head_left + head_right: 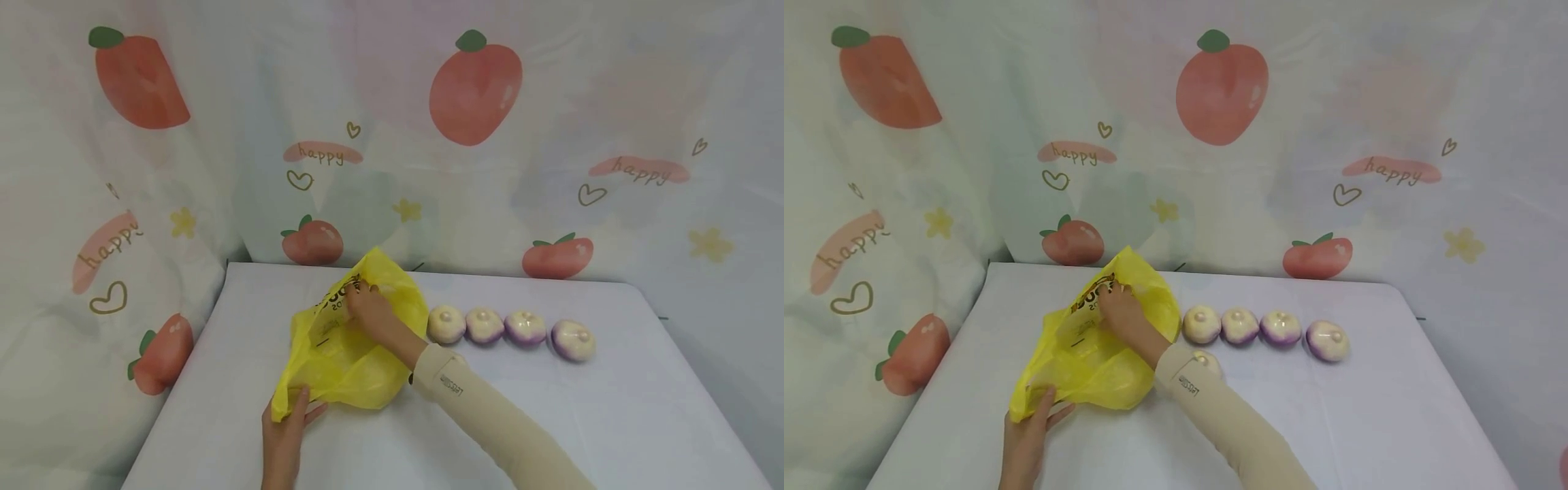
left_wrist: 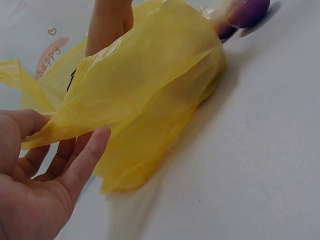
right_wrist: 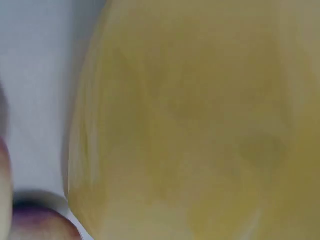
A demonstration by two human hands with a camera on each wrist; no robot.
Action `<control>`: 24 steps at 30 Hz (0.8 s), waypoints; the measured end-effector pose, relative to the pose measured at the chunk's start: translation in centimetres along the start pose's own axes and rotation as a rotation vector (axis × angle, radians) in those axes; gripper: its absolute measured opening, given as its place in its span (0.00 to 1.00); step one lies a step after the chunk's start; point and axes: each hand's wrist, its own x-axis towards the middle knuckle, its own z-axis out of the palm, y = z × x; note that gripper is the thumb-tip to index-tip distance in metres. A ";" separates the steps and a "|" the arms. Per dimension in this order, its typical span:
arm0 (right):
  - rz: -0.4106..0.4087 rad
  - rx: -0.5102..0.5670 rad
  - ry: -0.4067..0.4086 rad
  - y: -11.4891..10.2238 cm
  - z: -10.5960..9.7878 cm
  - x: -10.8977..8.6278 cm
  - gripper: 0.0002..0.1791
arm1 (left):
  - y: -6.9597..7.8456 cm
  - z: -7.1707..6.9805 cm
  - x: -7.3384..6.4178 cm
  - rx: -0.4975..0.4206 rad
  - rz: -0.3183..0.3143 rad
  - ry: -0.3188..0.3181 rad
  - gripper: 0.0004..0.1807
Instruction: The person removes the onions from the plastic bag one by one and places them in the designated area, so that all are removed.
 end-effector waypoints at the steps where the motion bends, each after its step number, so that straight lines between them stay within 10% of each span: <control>1: 0.004 0.055 -0.012 -0.1 -0.3 -0.2 0.34 | 0.0 0.0 0.0 0.006 -0.006 0.005 0.27; 8: 0.036 0.403 -0.052 0.4 -1.3 -2.1 0.46 | -0.1 0.0 0.2 0.019 -0.023 0.010 0.27; 24: 0.186 1.003 0.093 1.4 -2.6 -7.2 0.48 | -6.1 -1.1 3.4 0.014 0.049 0.039 0.30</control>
